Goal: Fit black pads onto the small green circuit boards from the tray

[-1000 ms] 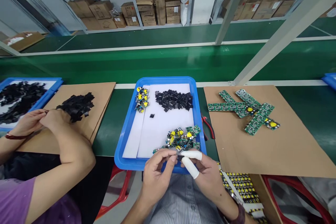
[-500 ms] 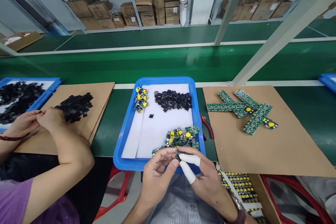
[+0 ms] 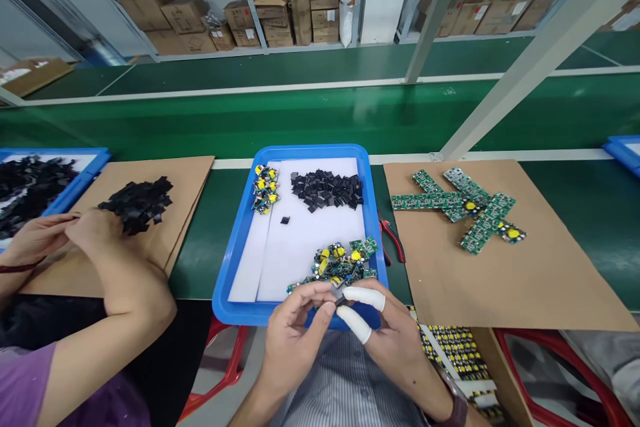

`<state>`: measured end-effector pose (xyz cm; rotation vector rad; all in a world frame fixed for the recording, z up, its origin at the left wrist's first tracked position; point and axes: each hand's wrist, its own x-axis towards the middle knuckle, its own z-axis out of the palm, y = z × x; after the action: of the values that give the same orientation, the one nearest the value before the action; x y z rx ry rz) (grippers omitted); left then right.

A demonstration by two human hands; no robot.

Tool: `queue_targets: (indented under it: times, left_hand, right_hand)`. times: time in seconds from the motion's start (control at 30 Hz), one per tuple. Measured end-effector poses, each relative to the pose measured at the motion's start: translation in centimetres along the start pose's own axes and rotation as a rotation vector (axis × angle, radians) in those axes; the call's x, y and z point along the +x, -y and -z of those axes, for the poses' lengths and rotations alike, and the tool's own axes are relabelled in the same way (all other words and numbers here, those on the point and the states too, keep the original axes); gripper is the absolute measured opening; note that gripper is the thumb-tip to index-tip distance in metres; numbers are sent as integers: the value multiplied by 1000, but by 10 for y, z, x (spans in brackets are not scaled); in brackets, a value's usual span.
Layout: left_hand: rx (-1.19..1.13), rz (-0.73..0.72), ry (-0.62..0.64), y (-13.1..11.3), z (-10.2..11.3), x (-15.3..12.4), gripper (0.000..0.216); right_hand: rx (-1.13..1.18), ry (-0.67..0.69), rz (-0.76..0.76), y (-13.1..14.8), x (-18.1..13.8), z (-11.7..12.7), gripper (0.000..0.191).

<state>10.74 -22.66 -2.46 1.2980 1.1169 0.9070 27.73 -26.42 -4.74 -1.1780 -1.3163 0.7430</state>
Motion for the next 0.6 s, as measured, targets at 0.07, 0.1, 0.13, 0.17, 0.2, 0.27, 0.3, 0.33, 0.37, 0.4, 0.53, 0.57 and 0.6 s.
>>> queue_targets:
  times: [0.07, 0.1, 0.13, 0.17, 0.2, 0.27, 0.3, 0.33, 0.37, 0.4, 0.53, 0.57, 0.6]
  left_hand:
    - [-3, -1, 19, -1, 0, 1, 21]
    - [-7, 3, 28, -2, 1, 1, 22]
    - [-13, 7, 35, -2, 1, 1, 22]
    - [-18, 10, 38, -1, 1, 1, 23]
    - [-21, 14, 38, -1, 1, 1, 23]
    - [-23, 23, 36, 0, 0, 2, 23]
    - [-20, 28, 35, 1, 0, 2, 23]
    - [-15, 34, 36, 1, 0, 2, 24]
    - [-10, 37, 36, 1, 0, 3, 25]
    - [-8, 38, 39, 0, 0, 3, 25]
    - [-43, 41, 90, -5, 3, 6, 25]
    - [-57, 44, 120, -7, 4, 7, 25]
    - [-66, 42, 156, -8, 6, 8, 24]
  right_hand:
    - [48, 34, -69, -1, -1, 2, 32]
    - [76, 51, -102, -1, -2, 3, 31]
    - [106, 66, -130, -1, -2, 3, 31]
    - [135, 75, -151, -2, -3, 4, 31]
    - [159, 80, -165, -2, -3, 4, 30]
    - [197, 81, -194, -3, -3, 3, 27]
    - [218, 80, -215, -2, -3, 3, 25]
    - [242, 78, -240, -2, -2, 3, 23]
    - [268, 78, -265, -2, -2, 2, 20]
    - [294, 82, -285, -1, -2, 2, 18]
    - [342, 112, -296, 1, -1, 5, 10]
    - [343, 124, -292, 2, -1, 6, 9]
    - [342, 138, -288, 3, -1, 7, 9]
